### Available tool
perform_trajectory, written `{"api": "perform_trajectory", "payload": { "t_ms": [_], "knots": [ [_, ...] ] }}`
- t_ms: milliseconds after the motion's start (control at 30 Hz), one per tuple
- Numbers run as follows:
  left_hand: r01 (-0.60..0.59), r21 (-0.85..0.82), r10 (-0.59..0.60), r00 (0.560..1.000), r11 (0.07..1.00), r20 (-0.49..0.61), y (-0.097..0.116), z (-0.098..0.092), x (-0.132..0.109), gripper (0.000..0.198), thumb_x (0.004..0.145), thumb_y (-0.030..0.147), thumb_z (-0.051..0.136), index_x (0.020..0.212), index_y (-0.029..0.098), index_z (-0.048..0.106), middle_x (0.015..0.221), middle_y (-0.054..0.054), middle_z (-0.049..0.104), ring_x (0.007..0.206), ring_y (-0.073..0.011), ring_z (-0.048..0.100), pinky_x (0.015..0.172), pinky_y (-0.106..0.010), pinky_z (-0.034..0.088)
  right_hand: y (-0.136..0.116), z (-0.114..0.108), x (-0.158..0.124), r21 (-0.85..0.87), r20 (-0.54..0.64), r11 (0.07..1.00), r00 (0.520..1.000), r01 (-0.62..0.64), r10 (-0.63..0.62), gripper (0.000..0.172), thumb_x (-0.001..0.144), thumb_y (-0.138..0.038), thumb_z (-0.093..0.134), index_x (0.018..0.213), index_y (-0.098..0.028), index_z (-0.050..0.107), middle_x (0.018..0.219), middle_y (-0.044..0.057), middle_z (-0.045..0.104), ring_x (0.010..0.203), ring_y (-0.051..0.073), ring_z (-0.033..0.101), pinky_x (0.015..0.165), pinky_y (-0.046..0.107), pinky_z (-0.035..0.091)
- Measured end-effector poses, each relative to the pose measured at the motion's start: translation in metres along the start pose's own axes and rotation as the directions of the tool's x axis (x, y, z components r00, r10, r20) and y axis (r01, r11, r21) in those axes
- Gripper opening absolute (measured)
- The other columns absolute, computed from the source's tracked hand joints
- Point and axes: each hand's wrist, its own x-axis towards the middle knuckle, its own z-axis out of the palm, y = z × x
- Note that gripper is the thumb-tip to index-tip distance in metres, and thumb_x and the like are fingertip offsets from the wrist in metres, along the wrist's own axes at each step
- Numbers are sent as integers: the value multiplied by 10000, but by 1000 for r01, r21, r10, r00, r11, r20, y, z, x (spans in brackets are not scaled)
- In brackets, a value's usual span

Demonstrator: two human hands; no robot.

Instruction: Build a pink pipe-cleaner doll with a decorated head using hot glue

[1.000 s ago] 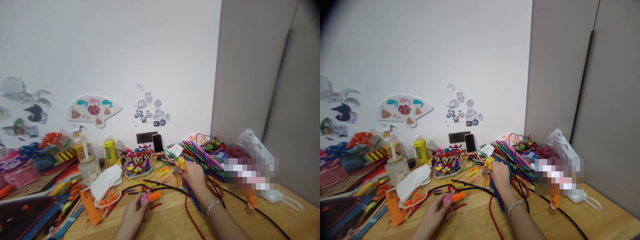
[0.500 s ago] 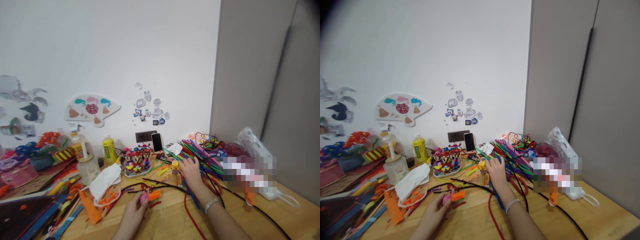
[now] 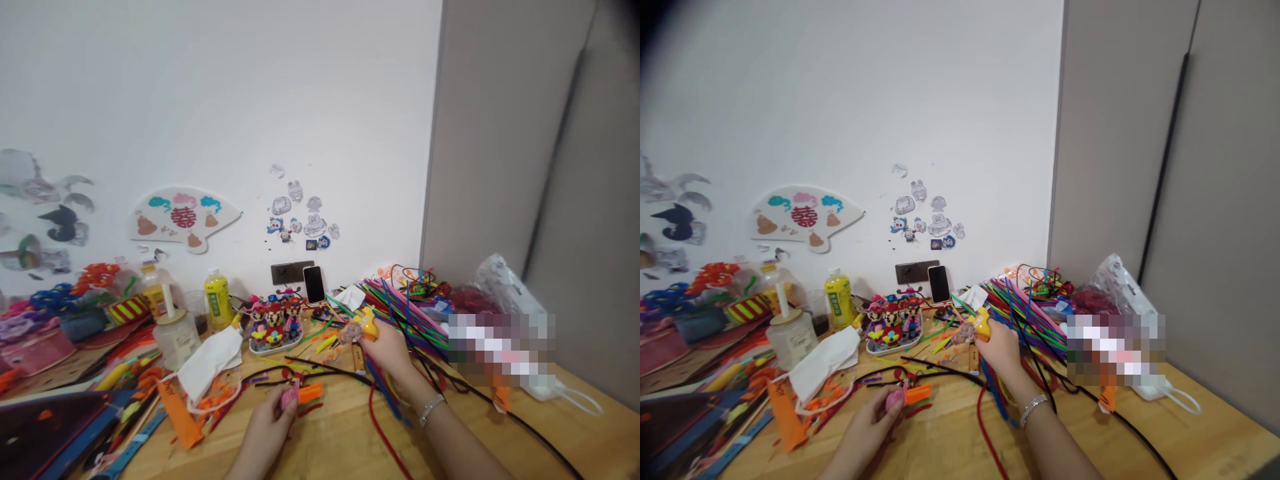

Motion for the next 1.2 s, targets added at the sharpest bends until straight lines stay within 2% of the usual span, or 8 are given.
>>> {"api": "perform_trajectory", "payload": {
  "t_ms": [167, 367, 467, 567, 767, 867, 1033, 1200],
  "knots": [
    [27, -26, -26, 1000, 999, 14, 7, 4, -2, 449, 610, 538, 528, 838, 152, 549, 448, 71, 454, 370, -134, 416, 389, -237, 321, -3, 10, 0, 118, 77, 991, 995, -65, 56, 231, 712, -346, 541, 883, -206, 609, 769, 10, 666, 709, 170, 594, 566, 201, 346],
    [54, -51, -54, 999, 997, 0, 17, 4, -7, 467, 581, 577, 557, 810, 171, 574, 505, 54, 508, 387, -123, 424, 391, -230, 322, -20, 16, -7, 247, 171, 967, 985, -61, 18, 207, 677, -354, 561, 814, -210, 618, 729, -17, 664, 648, 146, 597, 520, 188, 357],
    [61, -62, -61, 998, 996, -2, 18, 3, -8, 454, 577, 574, 574, 792, 174, 588, 493, 55, 502, 401, -130, 436, 389, -228, 325, -31, 17, -14, 278, 203, 959, 979, -53, -4, 269, 672, -417, 567, 848, -220, 616, 754, -16, 669, 656, 153, 603, 531, 197, 369],
    [58, -79, -58, 998, 995, 1, 17, 3, -7, 431, 579, 563, 583, 773, 178, 582, 488, 64, 482, 399, -122, 427, 379, -219, 322, -38, 17, -20, 206, 203, 976, 979, -71, 28, 346, 640, -470, 593, 881, -221, 608, 797, 18, 673, 703, 194, 611, 552, 226, 368],
    [38, -113, -34, 999, 993, 35, 10, 4, -5, 415, 606, 550, 571, 790, 178, 542, 467, 86, 438, 376, -101, 388, 374, -211, 320, -38, 18, -23, -43, 86, 999, 996, -21, 24, 190, 730, -339, 538, 863, -213, 591, 755, 29, 663, 681, 181, 607, 527, 230, 319],
    [36, -101, -33, 999, 994, 36, 10, 3, -5, 410, 627, 534, 565, 815, 171, 537, 506, 75, 457, 390, -101, 394, 367, -207, 320, -33, 15, -20, -142, 12, 989, 999, 50, -49, 156, 723, -321, 569, 810, -193, 586, 723, 36, 644, 678, 189, 585, 543, 245, 318],
    [27, -59, -25, 999, 998, 34, 14, 1, -7, 391, 643, 506, 562, 829, 162, 552, 595, 40, 510, 460, -123, 443, 388, -214, 354, -15, 6, -13, -259, -112, 953, 975, 158, -192, 179, 762, -195, 550, 937, -163, 566, 895, 87, 594, 893, 246, 481, 758, 334, 299],
    [2, -31, -1, 999, 1000, 44, 17, 1, -8, 375, 658, 489, 551, 833, 157, 558, 556, 45, 515, 444, -127, 441, 391, -218, 346, -1, 3, -8, -288, -97, 922, 950, 259, -297, 192, 826, -179, 483, 1001, -188, 561, 908, 85, 579, 891, 234, 433, 844, 387, 227]
  ]
}}
